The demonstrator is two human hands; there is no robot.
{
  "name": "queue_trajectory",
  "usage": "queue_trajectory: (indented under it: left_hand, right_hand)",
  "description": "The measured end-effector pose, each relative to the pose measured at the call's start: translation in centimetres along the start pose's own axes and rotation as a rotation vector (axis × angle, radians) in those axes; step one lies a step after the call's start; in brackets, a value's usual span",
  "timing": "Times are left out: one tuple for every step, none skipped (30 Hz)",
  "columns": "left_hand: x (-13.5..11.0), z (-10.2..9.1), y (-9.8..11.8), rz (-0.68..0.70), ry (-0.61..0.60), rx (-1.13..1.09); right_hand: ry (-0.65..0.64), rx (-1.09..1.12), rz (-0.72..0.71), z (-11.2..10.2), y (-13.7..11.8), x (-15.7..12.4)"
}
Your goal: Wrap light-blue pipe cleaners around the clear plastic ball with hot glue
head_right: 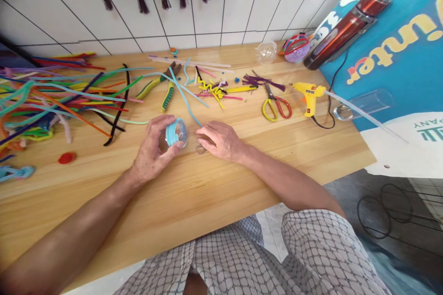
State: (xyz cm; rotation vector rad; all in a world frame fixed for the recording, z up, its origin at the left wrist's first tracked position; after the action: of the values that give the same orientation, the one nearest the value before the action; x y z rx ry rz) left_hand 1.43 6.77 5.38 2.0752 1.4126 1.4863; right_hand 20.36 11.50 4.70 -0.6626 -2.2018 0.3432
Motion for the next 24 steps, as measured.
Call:
queue_trajectory:
  left_hand:
    - [0.0, 0.0, 0.0, -0.001, -0.002, -0.004]
    - [0.0, 0.0, 0.1, -0.001, -0.005, -0.009]
    - [0.0, 0.0, 0.1, -0.005, -0.011, -0.016]
    - [-0.1, -0.1, 0.1, -0.011, -0.017, -0.023]
    - [-0.1, -0.1, 0.1, -0.02, -0.024, -0.031]
    - [-0.1, -0.1, 0.1, -0.032, -0.029, -0.039]
    - [-0.1, -0.2, 0.0, -0.045, -0.035, -0.046]
    - [-0.1, -0.2, 0.0, -0.058, -0.039, -0.052]
    - [-0.1, -0.2, -0.1, -0.071, -0.043, -0.054]
    - [-0.1, -0.2, -0.2, -0.082, -0.045, -0.055]
    - [-0.1, -0.2, -0.3, -0.093, -0.044, -0.057]
    - [-0.1, -0.3, -0.4, -0.1, -0.038, -0.062]
    - [-0.1, -0.3, -0.4, -0.105, -0.029, -0.07]
    - [-0.1, -0.4, -0.4, -0.108, -0.02, -0.079]
    - [-0.1, -0.4, -0.4, -0.11, -0.016, -0.085]
    - [-0.1, -0.4, -0.4, -0.11, -0.017, -0.087]
    - [-0.1, -0.4, -0.4, -0.108, -0.021, -0.086]
    - [-0.1, -0.3, -0.3, -0.103, -0.027, -0.082]
    - [-0.1, -0.3, -0.3, -0.096, -0.032, -0.077]
    - [-0.1, -0.3, -0.2, -0.088, -0.035, -0.072]
    - [0.0, -0.3, -0.2, -0.079, -0.036, -0.069]
    - [0.0, -0.3, -0.1, -0.071, -0.036, -0.067]
    - [0.0, -0.3, 0.0, -0.064, -0.035, -0.066]
    - [0.0, -0.3, 0.1, -0.056, -0.032, -0.068]
  right_hand:
    - [0.011, -0.003, -0.016, -0.1, -0.1, 0.1]
    - [0.018, -0.008, -0.024, -0.2, -0.2, 0.1]
    - [0.019, -0.013, -0.026, -0.3, -0.3, 0.2]
    - [0.011, -0.018, -0.02, -0.3, -0.2, 0.2]
    - [-0.002, -0.019, -0.009, -0.2, -0.2, 0.2]
    - [-0.018, -0.02, 0.005, -0.1, 0.0, 0.1]
    - [-0.032, -0.019, 0.021, -0.1, 0.1, 0.1]
    - [-0.043, -0.017, 0.034, 0.0, 0.2, 0.1]
    - [-0.05, -0.015, 0.045, 0.0, 0.3, 0.0]
    - [-0.054, -0.013, 0.051, 0.0, 0.3, 0.0]
    - [-0.053, -0.012, 0.052, 0.0, 0.3, 0.0]
    - [-0.049, -0.012, 0.048, 0.0, 0.3, 0.0]
    - [-0.041, -0.01, 0.042, 0.0, 0.2, 0.0]
    - [-0.028, -0.006, 0.036, -0.1, 0.2, 0.0]
    - [-0.014, -0.001, 0.036, -0.2, 0.2, 0.0]
    - [0.003, 0.003, 0.045, -0.4, 0.2, 0.1]
    - [0.025, 0.005, 0.064, -0.6, 0.4, 0.1]
    - [0.048, 0.004, 0.092, -0.9, 0.7, 0.2]
    - [0.075, 0.001, 0.124, -1.2, 1.1, 0.3]
    - [0.102, -0.005, 0.158, -1.5, 1.5, 0.3]
    - [0.131, -0.012, 0.19, -1.8, 2.0, 0.4]
    - [0.158, -0.018, 0.218, -2.1, 2.4, 0.4]
    - [0.181, -0.023, 0.242, -2.4, 2.9, 0.4]
    - [0.201, -0.027, 0.263, -2.5, 3.3, 0.4]
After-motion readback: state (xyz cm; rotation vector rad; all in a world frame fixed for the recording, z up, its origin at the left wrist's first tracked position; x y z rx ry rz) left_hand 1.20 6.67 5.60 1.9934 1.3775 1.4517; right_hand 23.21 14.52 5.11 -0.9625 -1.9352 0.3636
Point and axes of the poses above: each hand's wrist, its own x-axis towards the middle knuckle, its own z-axis out of the palm, y = z × x, the point moved 8 cm from there along x, towards the middle knuckle, and after that the axes turned 11 degrees about y, right-handed, at the moved point
